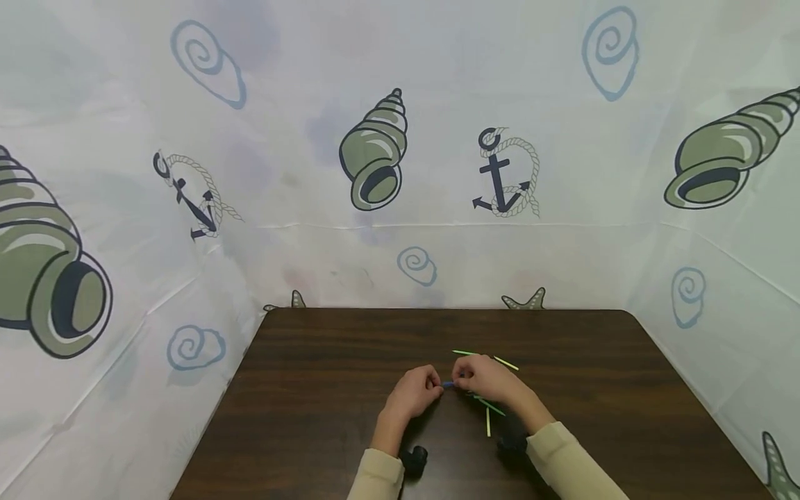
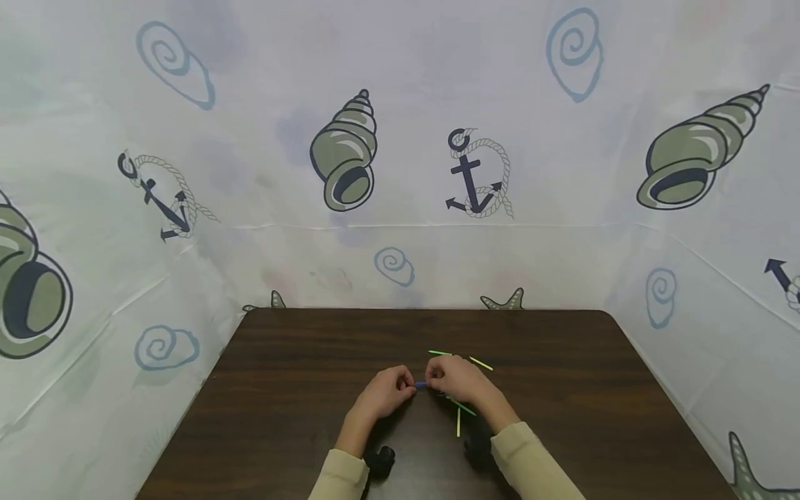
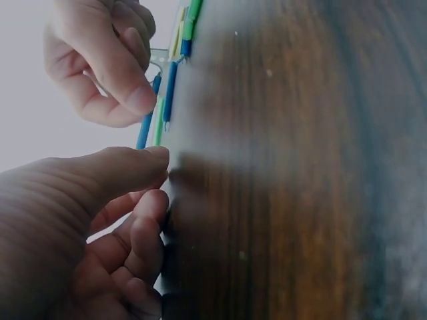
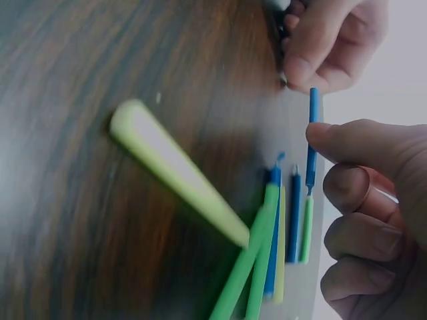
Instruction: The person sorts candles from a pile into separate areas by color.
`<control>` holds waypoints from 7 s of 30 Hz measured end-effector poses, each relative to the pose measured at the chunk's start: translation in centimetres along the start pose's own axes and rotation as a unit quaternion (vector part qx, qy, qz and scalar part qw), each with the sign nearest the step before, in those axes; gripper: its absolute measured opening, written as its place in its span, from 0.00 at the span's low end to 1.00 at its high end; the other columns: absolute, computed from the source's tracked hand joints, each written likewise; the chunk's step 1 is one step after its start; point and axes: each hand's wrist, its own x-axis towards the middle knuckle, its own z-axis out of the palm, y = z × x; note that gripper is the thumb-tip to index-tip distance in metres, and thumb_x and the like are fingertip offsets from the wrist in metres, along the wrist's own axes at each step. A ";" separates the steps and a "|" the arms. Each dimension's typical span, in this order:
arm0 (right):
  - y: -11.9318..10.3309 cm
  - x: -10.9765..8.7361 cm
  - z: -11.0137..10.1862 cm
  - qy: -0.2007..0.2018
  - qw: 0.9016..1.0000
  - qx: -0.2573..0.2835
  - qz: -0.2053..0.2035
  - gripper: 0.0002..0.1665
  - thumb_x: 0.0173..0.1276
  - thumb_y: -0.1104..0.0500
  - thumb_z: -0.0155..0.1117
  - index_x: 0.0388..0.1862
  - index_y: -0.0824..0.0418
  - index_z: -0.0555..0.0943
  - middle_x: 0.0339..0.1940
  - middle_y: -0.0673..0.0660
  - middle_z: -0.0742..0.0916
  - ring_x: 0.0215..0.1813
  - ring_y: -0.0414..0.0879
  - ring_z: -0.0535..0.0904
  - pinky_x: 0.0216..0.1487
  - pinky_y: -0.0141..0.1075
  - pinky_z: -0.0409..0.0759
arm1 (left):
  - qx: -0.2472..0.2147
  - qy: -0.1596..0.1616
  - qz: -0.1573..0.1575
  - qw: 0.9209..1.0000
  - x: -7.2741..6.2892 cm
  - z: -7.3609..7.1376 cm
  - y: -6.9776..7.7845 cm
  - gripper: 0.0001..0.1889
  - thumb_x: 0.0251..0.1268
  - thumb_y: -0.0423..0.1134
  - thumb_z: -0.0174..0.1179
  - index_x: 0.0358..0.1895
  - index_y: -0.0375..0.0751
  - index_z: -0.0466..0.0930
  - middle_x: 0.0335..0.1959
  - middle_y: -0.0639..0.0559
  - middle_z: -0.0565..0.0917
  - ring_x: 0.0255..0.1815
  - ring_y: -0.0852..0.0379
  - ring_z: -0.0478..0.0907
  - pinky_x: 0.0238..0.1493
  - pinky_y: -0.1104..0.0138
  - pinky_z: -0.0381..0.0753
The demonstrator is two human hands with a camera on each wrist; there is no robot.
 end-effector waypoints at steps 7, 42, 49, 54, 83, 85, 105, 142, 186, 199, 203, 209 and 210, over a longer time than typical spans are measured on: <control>1.8 -1.6 -1.0 0.033 0.998 0.050 0.023 0.05 0.81 0.56 0.66 0.43 0.54 0.87 0.25 0.47 0.80 0.25 0.38 0.71 0.28 0.34 0.71 | 0.036 0.016 0.005 0.999 0.1 0.4 0.5 0.05 0.72 0.40 0.71 0.37 0.49 0.84 0.27 0.58 0.78 0.26 0.61 0.73 0.30 0.64 0.72; 6.1 -11.8 -4.2 0.119 0.977 0.071 0.161 0.06 0.80 0.56 0.66 0.46 0.59 0.84 0.27 0.50 0.77 0.26 0.41 0.69 0.29 0.35 0.69 | 0.129 0.124 -0.018 0.984 2.4 4.6 3.3 0.03 0.71 0.43 0.73 0.44 0.56 0.89 0.34 0.58 0.90 0.26 0.54 0.81 0.29 0.56 0.76; 6.7 -12.5 -4.5 0.132 0.974 0.060 0.173 0.06 0.80 0.57 0.66 0.45 0.59 0.84 0.28 0.51 0.77 0.28 0.42 0.70 0.30 0.35 0.69 | 0.132 0.121 -0.021 0.984 2.4 4.7 3.2 0.02 0.72 0.43 0.71 0.39 0.55 0.87 0.34 0.58 0.89 0.26 0.54 0.81 0.30 0.55 0.77; 7.1 -12.5 -4.3 0.142 0.970 0.045 0.194 0.07 0.79 0.57 0.66 0.45 0.60 0.84 0.29 0.51 0.78 0.29 0.44 0.71 0.30 0.37 0.69 | 0.129 0.120 -0.026 0.984 2.3 4.5 2.9 0.04 0.71 0.42 0.71 0.37 0.56 0.86 0.32 0.59 0.88 0.26 0.54 0.80 0.30 0.56 0.76; 7.0 -12.6 -4.0 0.162 0.938 0.045 0.304 0.10 0.77 0.56 0.64 0.45 0.63 0.83 0.33 0.56 0.83 0.32 0.48 0.76 0.32 0.41 0.71 | 0.108 0.044 -0.029 0.993 1.6 2.4 1.9 0.04 0.73 0.41 0.67 0.38 0.53 0.82 0.28 0.58 0.82 0.26 0.56 0.75 0.32 0.56 0.75; 6.9 -12.6 -3.9 0.164 0.938 0.044 0.303 0.10 0.77 0.55 0.65 0.45 0.63 0.82 0.33 0.55 0.83 0.32 0.48 0.76 0.32 0.41 0.71 | 0.104 0.043 -0.024 0.993 1.6 2.3 1.9 0.04 0.72 0.40 0.67 0.38 0.52 0.82 0.28 0.57 0.82 0.26 0.55 0.76 0.32 0.55 0.76; -0.4 -4.9 -0.3 0.167 0.973 0.045 0.155 0.03 0.78 0.59 0.69 0.45 0.56 0.87 0.25 0.48 0.79 0.26 0.42 0.71 0.28 0.35 0.67 | 0.104 0.051 -0.016 0.993 2.9 3.5 -0.3 0.05 0.71 0.45 0.68 0.37 0.58 0.81 0.26 0.61 0.80 0.24 0.57 0.74 0.28 0.59 0.71; -0.8 -0.3 0.8 0.045 0.995 -0.035 0.081 0.06 0.77 0.64 0.68 0.39 0.54 0.86 0.35 0.48 0.88 0.33 0.42 0.79 0.38 0.43 0.81 | 0.108 0.065 -0.031 0.992 1.3 2.4 1.8 0.04 0.71 0.41 0.68 0.38 0.54 0.82 0.26 0.59 0.80 0.24 0.57 0.75 0.29 0.57 0.73; 5.0 -10.1 -3.5 0.124 0.980 0.082 0.134 0.09 0.79 0.61 0.63 0.48 0.66 0.84 0.26 0.49 0.75 0.26 0.39 0.67 0.29 0.33 0.68 | 0.091 0.046 0.000 0.995 2.1 4.1 2.8 0.05 0.75 0.50 0.67 0.44 0.58 0.88 0.30 0.62 0.85 0.25 0.60 0.76 0.30 0.59 0.74; 6.8 -13.9 -4.7 0.173 0.960 0.093 0.202 0.09 0.79 0.61 0.62 0.48 0.68 0.84 0.29 0.52 0.78 0.29 0.43 0.71 0.31 0.35 0.70 | 0.078 0.038 0.006 0.996 2.1 4.9 3.2 0.02 0.75 0.45 0.68 0.40 0.57 0.87 0.26 0.63 0.80 0.24 0.62 0.73 0.31 0.61 0.71; 7.2 -14.2 -4.9 0.181 0.954 0.089 0.220 0.11 0.78 0.60 0.62 0.48 0.68 0.84 0.32 0.53 0.81 0.32 0.44 0.73 0.33 0.37 0.72 | 0.079 0.040 0.010 0.996 2.0 4.9 3.2 0.02 0.75 0.45 0.68 0.40 0.57 0.87 0.26 0.64 0.80 0.22 0.62 0.72 0.28 0.62 0.71; 7.6 -13.7 -5.1 0.187 0.946 0.093 0.249 0.12 0.77 0.60 0.62 0.47 0.69 0.85 0.37 0.57 0.85 0.36 0.47 0.75 0.36 0.39 0.73 | 0.083 0.043 0.013 0.996 2.2 4.4 3.4 0.03 0.77 0.43 0.66 0.42 0.55 0.88 0.26 0.63 0.81 0.21 0.62 0.72 0.27 0.63 0.70; 7.7 -13.6 -5.1 0.187 0.944 0.093 0.253 0.12 0.77 0.60 0.62 0.47 0.69 0.85 0.37 0.57 0.85 0.36 0.47 0.75 0.36 0.39 0.74 | 0.082 0.044 0.014 0.996 2.2 4.3 3.4 0.03 0.77 0.42 0.66 0.41 0.55 0.88 0.26 0.63 0.81 0.21 0.61 0.72 0.27 0.63 0.70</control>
